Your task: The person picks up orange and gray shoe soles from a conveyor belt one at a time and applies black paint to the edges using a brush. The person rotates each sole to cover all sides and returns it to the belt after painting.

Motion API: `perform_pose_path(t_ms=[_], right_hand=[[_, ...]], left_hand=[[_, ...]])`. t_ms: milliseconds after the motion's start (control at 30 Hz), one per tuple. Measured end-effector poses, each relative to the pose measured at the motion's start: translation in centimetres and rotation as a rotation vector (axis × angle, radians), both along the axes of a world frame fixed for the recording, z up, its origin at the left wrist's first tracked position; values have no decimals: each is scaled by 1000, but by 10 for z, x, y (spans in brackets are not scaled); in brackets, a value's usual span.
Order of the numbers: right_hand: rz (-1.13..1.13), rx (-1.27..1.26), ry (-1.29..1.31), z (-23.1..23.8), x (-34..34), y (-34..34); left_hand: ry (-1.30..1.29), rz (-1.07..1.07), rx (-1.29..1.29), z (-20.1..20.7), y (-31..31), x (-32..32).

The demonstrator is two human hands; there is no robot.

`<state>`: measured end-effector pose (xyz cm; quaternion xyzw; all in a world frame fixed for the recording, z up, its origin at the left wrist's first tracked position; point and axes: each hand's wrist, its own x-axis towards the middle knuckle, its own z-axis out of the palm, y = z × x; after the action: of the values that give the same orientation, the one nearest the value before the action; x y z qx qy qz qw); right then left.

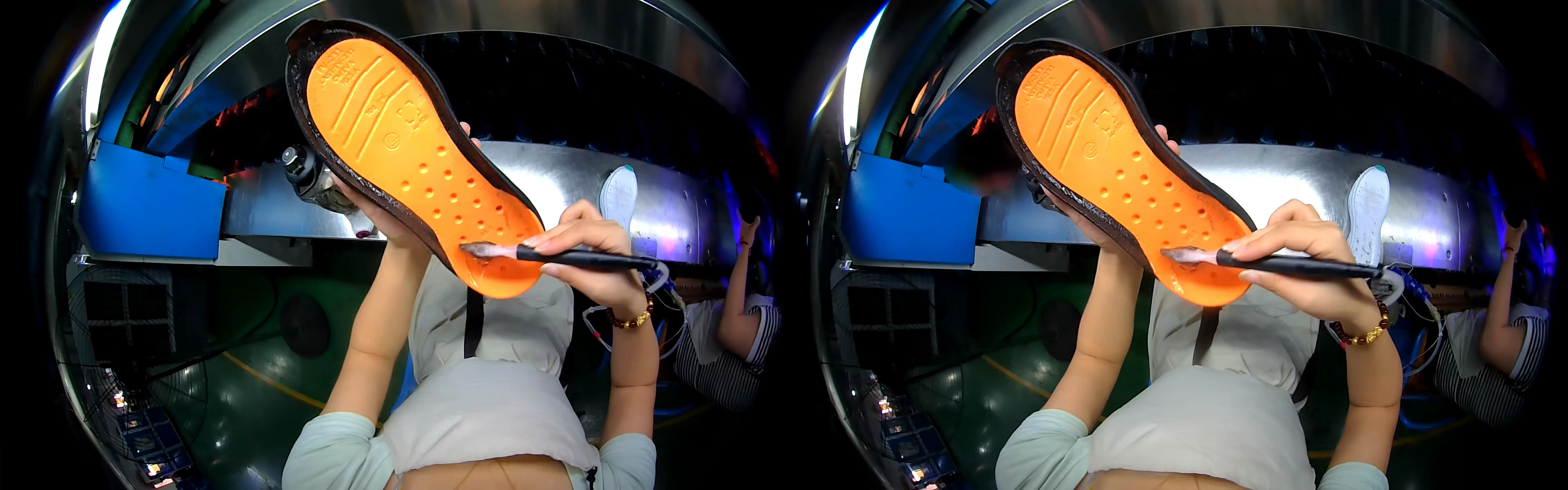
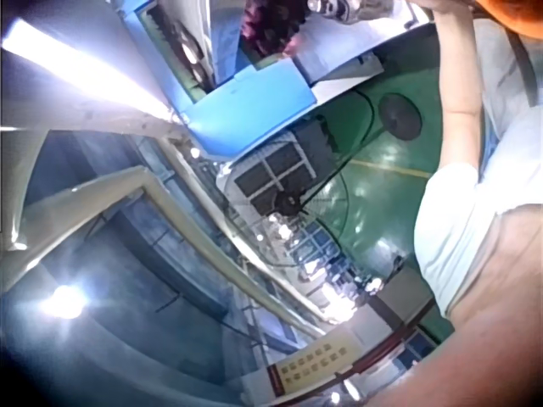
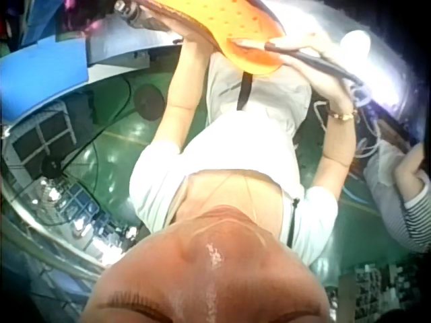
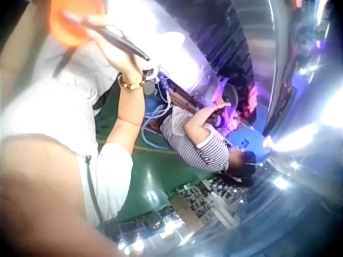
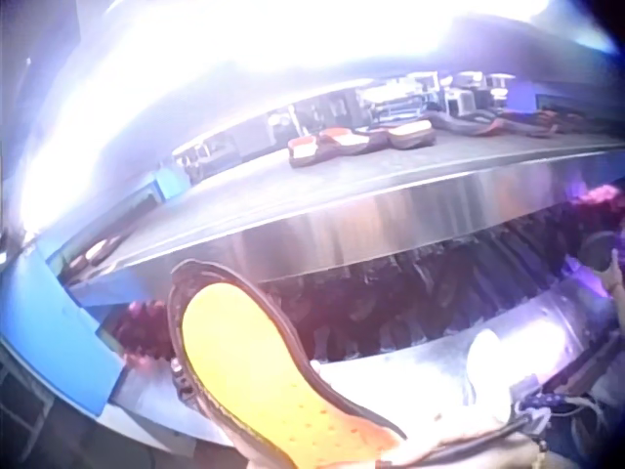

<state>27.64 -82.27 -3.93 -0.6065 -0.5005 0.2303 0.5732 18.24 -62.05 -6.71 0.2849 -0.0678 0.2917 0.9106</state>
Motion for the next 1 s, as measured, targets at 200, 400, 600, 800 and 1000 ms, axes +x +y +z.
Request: perform_pose_path(t_ms=[200, 400, 600, 800, 1000], right_hand=[[291, 134, 368, -16, 9, -11], [77, 214, 857, -16, -12, 5], [284, 107, 279, 2, -17, 4], [397, 55, 110, 9, -6, 13], [489, 120, -14, 19, 14, 12]], left_hand=[[23, -45, 17, 14, 0, -3], [-14, 56, -177, -6, -38, -19], [-42, -310, -61, -26, -8, -39], [266, -527, 8, 10, 4, -34], [758, -730, 164, 29, 6, -29]])
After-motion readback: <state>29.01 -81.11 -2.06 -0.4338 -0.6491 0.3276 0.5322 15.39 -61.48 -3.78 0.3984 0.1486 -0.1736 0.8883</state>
